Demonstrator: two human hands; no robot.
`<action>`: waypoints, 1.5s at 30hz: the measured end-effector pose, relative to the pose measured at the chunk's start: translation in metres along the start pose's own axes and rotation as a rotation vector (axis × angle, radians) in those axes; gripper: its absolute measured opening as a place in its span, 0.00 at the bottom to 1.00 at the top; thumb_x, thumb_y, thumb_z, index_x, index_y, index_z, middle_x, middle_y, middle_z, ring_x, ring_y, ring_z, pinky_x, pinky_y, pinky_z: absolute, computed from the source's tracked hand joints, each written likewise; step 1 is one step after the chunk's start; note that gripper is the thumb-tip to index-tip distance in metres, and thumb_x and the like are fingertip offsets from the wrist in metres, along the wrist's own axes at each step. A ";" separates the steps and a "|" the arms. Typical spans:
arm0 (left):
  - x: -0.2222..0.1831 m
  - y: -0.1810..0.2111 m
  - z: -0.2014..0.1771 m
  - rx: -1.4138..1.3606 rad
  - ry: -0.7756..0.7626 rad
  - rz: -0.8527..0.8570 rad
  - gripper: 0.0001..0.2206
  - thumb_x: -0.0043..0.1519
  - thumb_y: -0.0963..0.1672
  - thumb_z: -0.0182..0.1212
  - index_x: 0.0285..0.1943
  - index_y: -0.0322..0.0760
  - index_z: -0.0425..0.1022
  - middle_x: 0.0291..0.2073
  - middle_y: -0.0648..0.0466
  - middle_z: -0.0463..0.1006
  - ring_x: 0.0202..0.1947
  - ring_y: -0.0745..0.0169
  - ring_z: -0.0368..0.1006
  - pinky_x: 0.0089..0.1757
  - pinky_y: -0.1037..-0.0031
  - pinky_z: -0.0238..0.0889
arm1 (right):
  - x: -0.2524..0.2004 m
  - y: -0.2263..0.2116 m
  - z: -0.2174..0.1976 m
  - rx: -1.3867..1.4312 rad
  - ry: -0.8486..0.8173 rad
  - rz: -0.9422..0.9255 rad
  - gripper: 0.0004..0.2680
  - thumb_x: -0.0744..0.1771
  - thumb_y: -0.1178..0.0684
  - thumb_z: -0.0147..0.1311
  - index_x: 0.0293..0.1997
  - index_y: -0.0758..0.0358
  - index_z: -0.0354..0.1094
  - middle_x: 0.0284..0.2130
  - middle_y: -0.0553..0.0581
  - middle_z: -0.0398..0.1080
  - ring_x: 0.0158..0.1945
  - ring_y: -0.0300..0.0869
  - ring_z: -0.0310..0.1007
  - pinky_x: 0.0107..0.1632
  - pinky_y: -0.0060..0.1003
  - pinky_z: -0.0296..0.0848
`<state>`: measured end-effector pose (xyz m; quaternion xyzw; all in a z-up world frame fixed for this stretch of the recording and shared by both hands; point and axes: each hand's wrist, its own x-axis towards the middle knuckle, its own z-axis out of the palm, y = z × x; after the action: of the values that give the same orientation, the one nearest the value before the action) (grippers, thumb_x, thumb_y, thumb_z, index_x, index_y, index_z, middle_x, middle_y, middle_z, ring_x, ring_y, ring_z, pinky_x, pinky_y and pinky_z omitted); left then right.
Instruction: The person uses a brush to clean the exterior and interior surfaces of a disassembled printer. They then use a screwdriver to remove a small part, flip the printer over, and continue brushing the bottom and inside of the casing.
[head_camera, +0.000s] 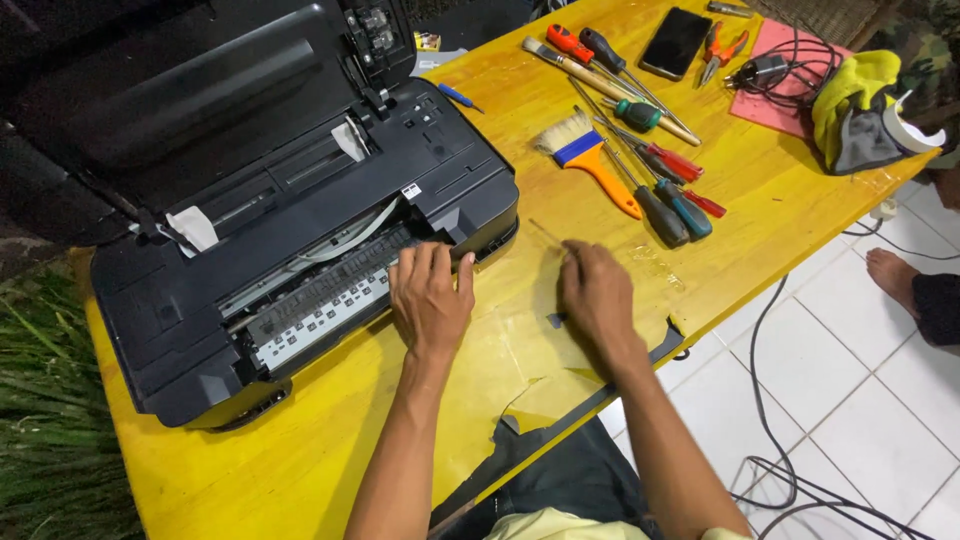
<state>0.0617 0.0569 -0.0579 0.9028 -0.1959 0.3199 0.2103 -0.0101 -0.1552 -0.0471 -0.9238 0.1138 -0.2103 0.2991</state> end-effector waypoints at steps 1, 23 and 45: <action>-0.001 0.001 -0.002 -0.002 0.002 0.002 0.09 0.62 0.49 0.66 0.38 0.41 0.77 0.34 0.58 0.75 0.40 0.57 0.73 0.38 0.65 0.65 | 0.006 0.010 0.001 -0.001 0.003 0.000 0.09 0.69 0.56 0.50 0.50 0.63 0.75 0.33 0.68 0.76 0.39 0.64 0.78 0.43 0.57 0.75; 0.000 0.002 0.016 -0.028 0.044 -0.060 0.16 0.65 0.54 0.60 0.33 0.42 0.77 0.23 0.58 0.73 0.40 0.59 0.75 0.41 0.67 0.61 | -0.026 -0.011 0.029 0.256 -0.032 -0.101 0.07 0.69 0.54 0.50 0.45 0.56 0.76 0.24 0.60 0.77 0.23 0.51 0.76 0.30 0.42 0.74; -0.004 -0.001 0.034 -0.152 0.067 -0.112 0.14 0.63 0.50 0.63 0.34 0.36 0.77 0.22 0.53 0.75 0.40 0.58 0.76 0.49 0.68 0.61 | -0.028 -0.027 0.027 0.214 -0.047 -0.135 0.07 0.69 0.56 0.50 0.46 0.61 0.77 0.18 0.62 0.74 0.19 0.50 0.75 0.26 0.40 0.72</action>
<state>0.0757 0.0419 -0.0848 0.8825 -0.1616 0.3221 0.3023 -0.0197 -0.1107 -0.0598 -0.8968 0.0212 -0.2191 0.3839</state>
